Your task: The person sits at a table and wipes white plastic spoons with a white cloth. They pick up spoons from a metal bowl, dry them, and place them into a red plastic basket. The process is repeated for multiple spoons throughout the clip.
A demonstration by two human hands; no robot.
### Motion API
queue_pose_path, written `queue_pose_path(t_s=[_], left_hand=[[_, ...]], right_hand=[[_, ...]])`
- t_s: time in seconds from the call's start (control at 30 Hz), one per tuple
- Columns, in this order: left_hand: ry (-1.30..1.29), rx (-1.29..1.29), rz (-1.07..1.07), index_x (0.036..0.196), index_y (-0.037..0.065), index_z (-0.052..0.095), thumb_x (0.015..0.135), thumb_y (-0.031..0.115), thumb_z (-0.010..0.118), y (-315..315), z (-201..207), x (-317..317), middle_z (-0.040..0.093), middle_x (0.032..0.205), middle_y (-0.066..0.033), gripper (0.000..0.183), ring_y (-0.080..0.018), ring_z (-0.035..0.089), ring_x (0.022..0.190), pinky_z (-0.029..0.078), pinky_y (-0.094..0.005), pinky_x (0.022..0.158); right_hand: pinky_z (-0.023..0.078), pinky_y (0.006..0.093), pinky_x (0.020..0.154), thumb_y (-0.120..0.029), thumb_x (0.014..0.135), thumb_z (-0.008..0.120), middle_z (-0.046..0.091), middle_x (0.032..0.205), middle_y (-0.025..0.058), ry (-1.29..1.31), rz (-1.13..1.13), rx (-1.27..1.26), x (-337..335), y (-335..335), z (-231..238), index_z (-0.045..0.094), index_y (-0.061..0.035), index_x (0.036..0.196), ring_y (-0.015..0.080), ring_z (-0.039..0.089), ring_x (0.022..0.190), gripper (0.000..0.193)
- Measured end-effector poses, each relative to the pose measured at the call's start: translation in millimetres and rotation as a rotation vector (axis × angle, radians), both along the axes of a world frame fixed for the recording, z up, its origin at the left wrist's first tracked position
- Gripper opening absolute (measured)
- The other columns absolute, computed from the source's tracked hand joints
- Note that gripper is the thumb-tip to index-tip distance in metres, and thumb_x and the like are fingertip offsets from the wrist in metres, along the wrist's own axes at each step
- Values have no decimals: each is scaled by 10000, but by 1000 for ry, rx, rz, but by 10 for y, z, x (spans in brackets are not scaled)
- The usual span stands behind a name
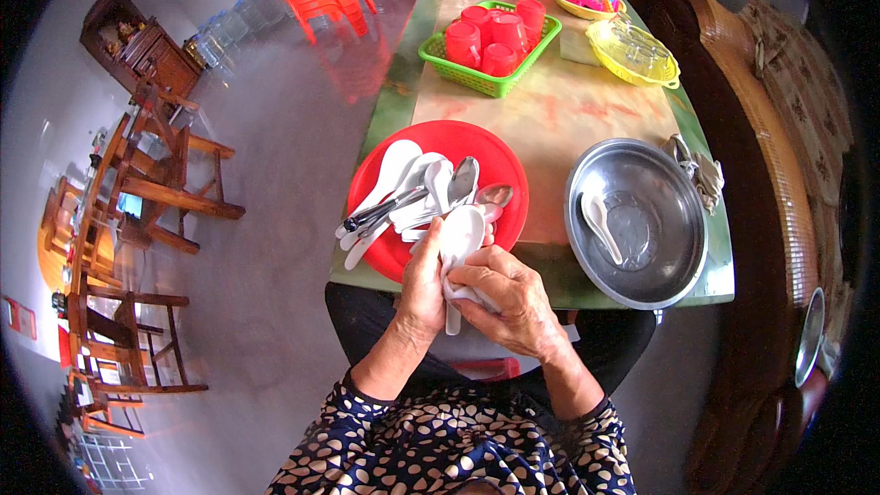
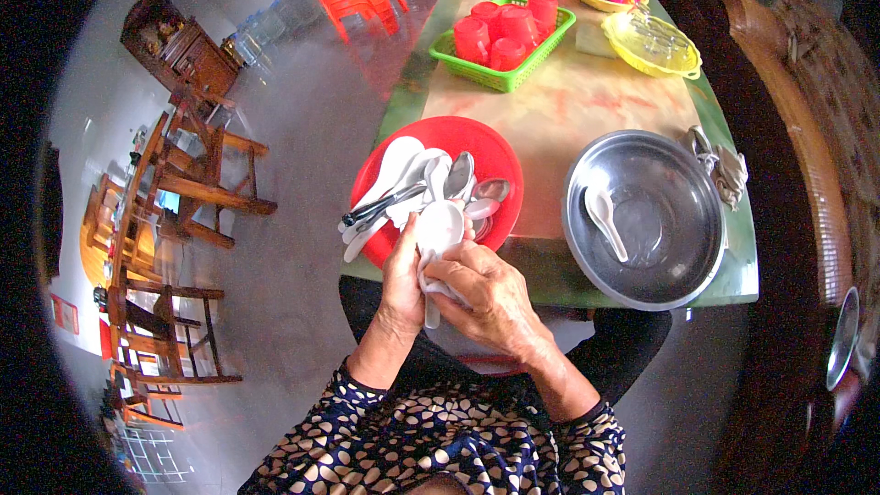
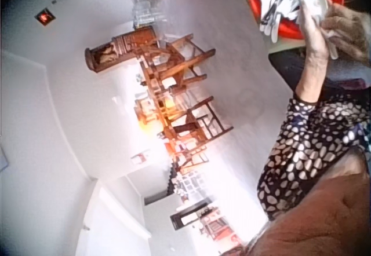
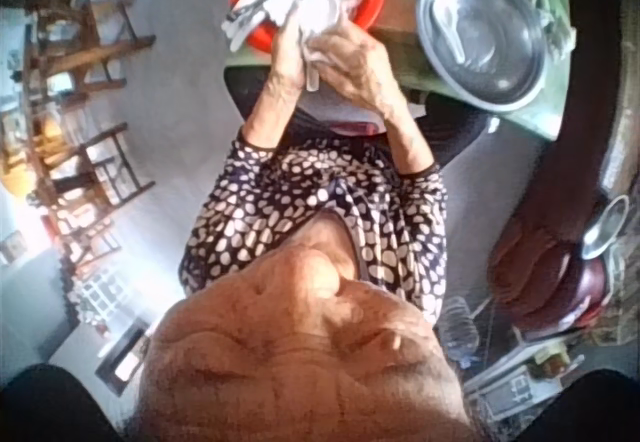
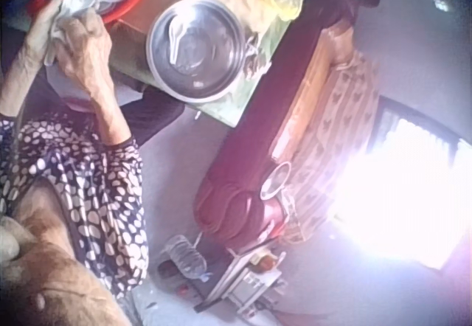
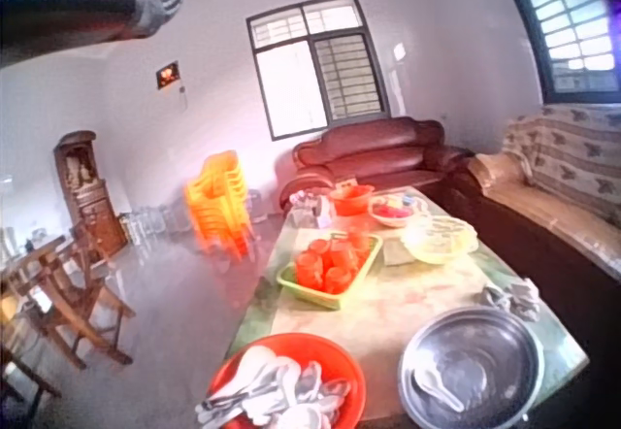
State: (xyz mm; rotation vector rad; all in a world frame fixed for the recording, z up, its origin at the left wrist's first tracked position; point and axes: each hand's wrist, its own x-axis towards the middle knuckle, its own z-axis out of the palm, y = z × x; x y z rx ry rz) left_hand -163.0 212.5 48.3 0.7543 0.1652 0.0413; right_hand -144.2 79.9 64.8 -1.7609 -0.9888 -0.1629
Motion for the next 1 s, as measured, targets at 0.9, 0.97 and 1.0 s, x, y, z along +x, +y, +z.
queue_pose_path(t_s=[0.9, 0.97, 1.0], left_hand=[[-51, -222, -5, 1162, 1, 491, 939, 486, 385, 219, -138, 121, 575, 947, -98, 544, -188, 542, 738, 486, -284, 669], [-81, -159, 71, 1171, -3, 489, 924, 473, 435, 181, -164, 118, 566, 945, -96, 539, -194, 528, 768, 462, -303, 673], [-108, -176, 79, 1178, -4, 490, 926, 460, 442, 169, -170, 126, 565, 941, -90, 530, -186, 530, 792, 455, -307, 684]], right_hand=[[503, 374, 661, -64, 684, 699, 580, 899, 95, 91, -29, -86, -206, 48, -9, 645, -69, 965, 284, 610, 789, 287], [503, 368, 671, -62, 679, 699, 580, 914, 98, 105, -2, -103, -254, 8, -33, 639, -73, 981, 284, 605, 809, 307], [503, 366, 674, -63, 679, 700, 580, 915, 98, 100, 4, -100, -278, -2, -40, 637, -74, 984, 283, 604, 815, 313]])
